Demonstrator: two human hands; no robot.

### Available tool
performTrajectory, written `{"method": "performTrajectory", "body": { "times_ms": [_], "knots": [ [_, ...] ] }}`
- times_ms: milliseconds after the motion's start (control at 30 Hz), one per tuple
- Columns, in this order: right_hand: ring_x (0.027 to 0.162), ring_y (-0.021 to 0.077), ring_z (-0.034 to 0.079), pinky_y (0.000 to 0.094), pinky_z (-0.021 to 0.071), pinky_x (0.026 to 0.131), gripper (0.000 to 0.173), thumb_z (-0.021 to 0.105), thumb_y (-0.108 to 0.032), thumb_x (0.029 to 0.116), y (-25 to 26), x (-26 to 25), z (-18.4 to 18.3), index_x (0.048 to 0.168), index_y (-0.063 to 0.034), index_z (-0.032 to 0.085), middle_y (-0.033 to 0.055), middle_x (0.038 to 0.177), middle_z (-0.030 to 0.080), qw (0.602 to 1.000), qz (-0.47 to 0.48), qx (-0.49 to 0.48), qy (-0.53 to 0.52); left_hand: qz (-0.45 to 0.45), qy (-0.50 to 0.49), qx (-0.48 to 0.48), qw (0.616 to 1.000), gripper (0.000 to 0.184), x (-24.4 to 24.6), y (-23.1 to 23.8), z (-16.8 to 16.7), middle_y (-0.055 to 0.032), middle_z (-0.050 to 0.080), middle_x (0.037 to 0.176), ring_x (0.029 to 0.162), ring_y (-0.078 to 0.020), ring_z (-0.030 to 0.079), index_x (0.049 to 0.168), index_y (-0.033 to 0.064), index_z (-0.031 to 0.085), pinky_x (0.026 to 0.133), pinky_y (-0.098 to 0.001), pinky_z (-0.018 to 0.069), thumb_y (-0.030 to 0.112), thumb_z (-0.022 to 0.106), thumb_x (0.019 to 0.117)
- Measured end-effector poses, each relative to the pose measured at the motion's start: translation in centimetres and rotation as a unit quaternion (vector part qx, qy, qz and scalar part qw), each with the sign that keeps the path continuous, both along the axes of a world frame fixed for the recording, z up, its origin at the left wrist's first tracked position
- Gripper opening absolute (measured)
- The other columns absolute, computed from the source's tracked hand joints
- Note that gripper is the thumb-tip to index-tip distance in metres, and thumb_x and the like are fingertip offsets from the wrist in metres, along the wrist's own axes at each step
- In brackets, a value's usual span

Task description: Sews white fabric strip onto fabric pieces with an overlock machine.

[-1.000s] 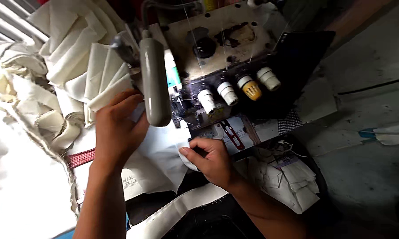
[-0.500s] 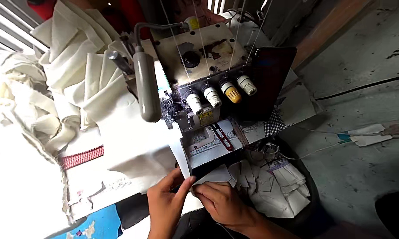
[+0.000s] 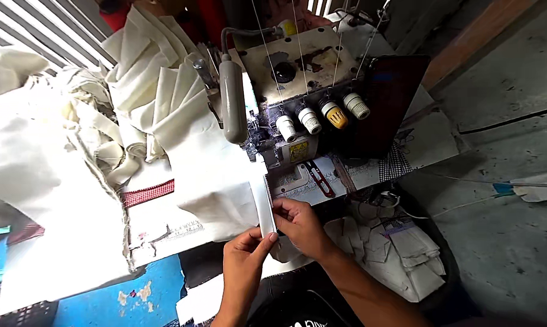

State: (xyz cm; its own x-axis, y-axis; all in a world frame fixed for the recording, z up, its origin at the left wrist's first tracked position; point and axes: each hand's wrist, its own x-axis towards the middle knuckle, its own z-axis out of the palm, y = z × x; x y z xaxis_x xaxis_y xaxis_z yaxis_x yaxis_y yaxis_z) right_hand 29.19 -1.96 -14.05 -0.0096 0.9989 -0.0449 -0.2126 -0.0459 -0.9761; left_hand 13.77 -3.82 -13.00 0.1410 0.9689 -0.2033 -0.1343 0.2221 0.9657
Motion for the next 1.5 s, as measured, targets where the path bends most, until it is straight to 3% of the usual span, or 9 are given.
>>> {"method": "performTrajectory", "body": {
  "times_ms": [133,367,600,833,967,1067,1167,1267,1500],
  "knots": [
    [0.088,0.0091,0.071,0.0252,0.061,0.082,0.015,0.061,0.003,0.097,-1.6,0.0,0.1,0.108,0.0076,0.07,0.0092,0.098,0.074,0.999,-0.051,0.005,0.012,-0.03,-0.001,0.001,1.0,0.009,-0.4,-1.4,-0.7,-0.0054,0.075,0.083,0.073,-0.0101,0.071,0.094,0.0018,0.077,0.071,-0.0271,0.0617,0.009,0.071,0.0948],
    [0.112,0.0239,0.067,0.0403,0.0581,0.097,0.04,0.039,-0.012,0.1079,0.6,0.2,0.1,0.145,-0.0011,0.049,0.0154,0.131,0.063,0.996,-0.086,-0.009,0.004,-0.062,-0.051,-0.025,0.996,0.007,-0.9,-0.9,-0.2,-0.0077,0.075,0.081,0.073,-0.0128,0.072,0.091,0.0012,0.076,0.071,-0.0292,0.0621,0.008,0.075,0.0916],
    [0.08,0.0111,0.07,0.0253,0.0609,0.076,0.009,0.066,-0.001,0.0964,0.6,0.3,0.4,0.1,0.0051,0.072,0.0091,0.089,0.073,0.999,-0.034,-0.024,0.013,-0.052,-0.086,-0.031,0.994,0.007,-1.1,-1.3,0.0,-0.0077,0.074,0.08,0.072,-0.0127,0.072,0.092,0.0018,0.075,0.07,-0.0285,0.062,0.008,0.077,0.0894],
    [0.092,0.0097,0.069,0.026,0.0589,0.085,0.022,0.053,0.0,0.1002,-0.4,0.8,1.3,0.101,0.0066,0.073,0.01,0.101,0.073,0.999,-0.015,0.03,0.019,-0.046,-0.061,-0.024,0.997,0.007,-0.3,-0.9,-1.0,-0.0069,0.073,0.077,0.07,-0.0116,0.071,0.088,0.001,0.071,0.069,-0.0277,0.0608,0.006,0.076,0.0909],
    [0.077,0.0063,0.068,0.0209,0.059,0.07,0.013,0.071,-0.01,0.095,-0.2,0.1,1.9,0.089,0.0019,0.074,0.0054,0.085,0.071,0.998,-0.052,0.029,-0.028,-0.049,0.006,0.024,0.998,0.01,-0.1,-0.7,-1.1,-0.0052,0.072,0.077,0.068,-0.0099,0.069,0.087,0.0007,0.071,0.067,-0.0262,0.0601,0.007,0.078,0.0896],
    [0.071,0.0051,0.066,0.0199,0.0573,0.065,0.015,0.072,-0.011,0.095,-0.2,0.1,1.8,0.086,0.0004,0.073,0.0038,0.08,0.071,0.997,-0.057,0.027,-0.051,-0.045,0.25,0.237,0.938,0.019,-1.4,0.0,0.4,0.0022,0.075,0.083,0.076,-0.0037,0.072,0.088,0.008,0.076,0.071,-0.0229,0.0619,0.026,0.077,0.0918],
    [0.068,0.0034,0.064,0.0189,0.055,0.063,0.016,0.069,-0.011,0.0972,-0.1,0.4,1.6,0.086,-0.0001,0.072,0.0016,0.076,0.069,0.998,-0.043,0.023,-0.033,-0.003,0.323,0.378,0.868,0.023,-2.7,2.0,3.7,-0.003,0.076,0.1,0.097,-0.0107,0.071,0.101,0.0088,0.076,0.084,-0.0276,0.0597,0.03,0.07,0.0973],
    [0.067,0.0039,0.064,0.0194,0.0556,0.063,0.015,0.067,-0.01,0.0984,0.9,0.1,1.6,0.089,0.0002,0.071,0.0016,0.076,0.069,0.999,-0.046,0.021,-0.011,-0.024,0.37,0.433,0.822,0.029,-2.4,5.2,4.4,-0.0063,0.072,0.126,0.128,-0.0218,0.061,0.119,0.011,0.074,0.114,-0.0458,0.0452,0.031,0.062,0.1018],
    [0.07,0.0033,0.065,0.0174,0.056,0.065,0.011,0.067,-0.009,0.0958,3.6,-0.8,2.3,0.089,-0.0019,0.073,0.0018,0.08,0.07,0.985,-0.119,0.063,-0.111,-0.043,0.401,0.461,0.79,0.024,-2.1,11.0,3.7,-0.0078,0.072,0.127,0.132,-0.025,0.06,0.116,0.0078,0.076,0.118,-0.0523,0.041,0.021,0.068,0.0977]
  ]
}}
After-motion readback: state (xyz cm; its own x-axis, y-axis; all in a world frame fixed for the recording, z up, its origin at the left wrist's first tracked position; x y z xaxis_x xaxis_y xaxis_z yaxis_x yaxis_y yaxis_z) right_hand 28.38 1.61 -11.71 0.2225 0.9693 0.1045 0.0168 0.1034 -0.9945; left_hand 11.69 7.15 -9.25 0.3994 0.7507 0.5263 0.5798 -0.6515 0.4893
